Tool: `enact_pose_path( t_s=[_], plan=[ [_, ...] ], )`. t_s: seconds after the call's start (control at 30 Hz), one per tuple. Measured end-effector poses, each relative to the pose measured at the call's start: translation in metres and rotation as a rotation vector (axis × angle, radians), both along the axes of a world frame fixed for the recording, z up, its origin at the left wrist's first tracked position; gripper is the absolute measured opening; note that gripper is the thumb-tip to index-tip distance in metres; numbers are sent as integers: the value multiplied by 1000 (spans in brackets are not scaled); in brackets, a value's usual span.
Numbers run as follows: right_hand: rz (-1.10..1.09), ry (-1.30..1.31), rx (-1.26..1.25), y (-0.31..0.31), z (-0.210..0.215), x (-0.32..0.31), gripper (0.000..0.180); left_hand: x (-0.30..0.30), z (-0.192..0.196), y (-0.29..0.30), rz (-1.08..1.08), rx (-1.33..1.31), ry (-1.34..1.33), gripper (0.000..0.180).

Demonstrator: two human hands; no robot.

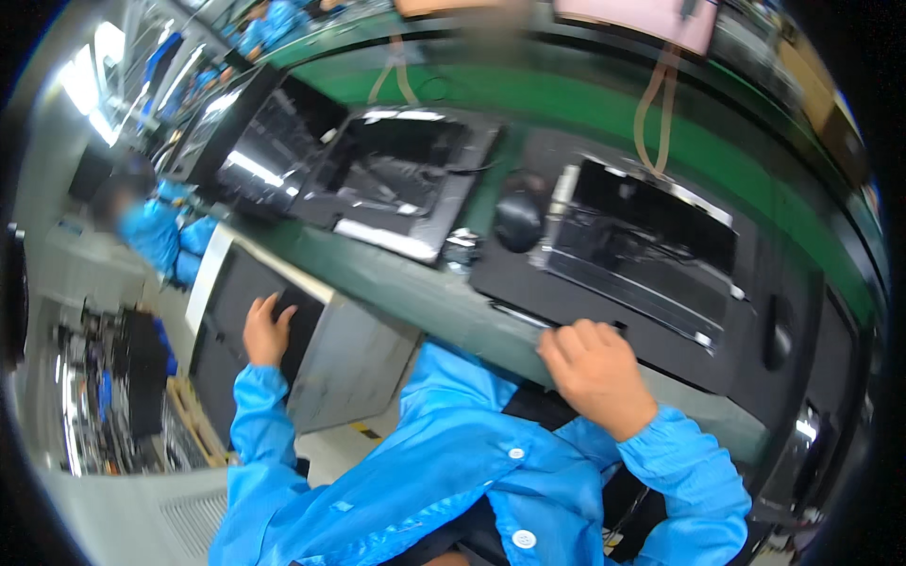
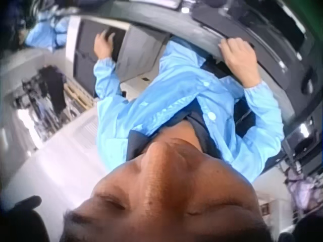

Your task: Testing tablet functionality and marking them with a pen in a factory setting.

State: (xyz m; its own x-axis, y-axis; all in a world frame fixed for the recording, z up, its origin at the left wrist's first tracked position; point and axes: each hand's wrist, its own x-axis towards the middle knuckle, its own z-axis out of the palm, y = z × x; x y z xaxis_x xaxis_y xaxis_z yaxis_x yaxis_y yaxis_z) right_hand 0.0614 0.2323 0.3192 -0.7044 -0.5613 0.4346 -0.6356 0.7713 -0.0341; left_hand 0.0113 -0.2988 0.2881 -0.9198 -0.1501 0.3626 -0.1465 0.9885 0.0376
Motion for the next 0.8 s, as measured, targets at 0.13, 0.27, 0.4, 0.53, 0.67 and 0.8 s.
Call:
enact_pose_path(
  t_s=[0.13,0.27,0.4,0.53,0.67,0.8],
  plan=[
    [40,-147,-171,25,20,-7,24,9,24,27,0,-159,-41,45],
    [-387,170,-77,86,57,-25,21,0,65,148,-466,200,271,41],
    [-696,-80,173,188,36,1,29,-21,71,296,-1158,360,24,54],
    [-511,-123,-112,205,36,10,28,-29,47,399,-1329,247,-90,75],
    [-394,-201,-216,219,37,-1,22,-26,48,444,-1270,211,-111,84],
    [-504,-605,-275,217,83,-17,22,-32,47,452,-1207,208,-48,70]
  ],
)
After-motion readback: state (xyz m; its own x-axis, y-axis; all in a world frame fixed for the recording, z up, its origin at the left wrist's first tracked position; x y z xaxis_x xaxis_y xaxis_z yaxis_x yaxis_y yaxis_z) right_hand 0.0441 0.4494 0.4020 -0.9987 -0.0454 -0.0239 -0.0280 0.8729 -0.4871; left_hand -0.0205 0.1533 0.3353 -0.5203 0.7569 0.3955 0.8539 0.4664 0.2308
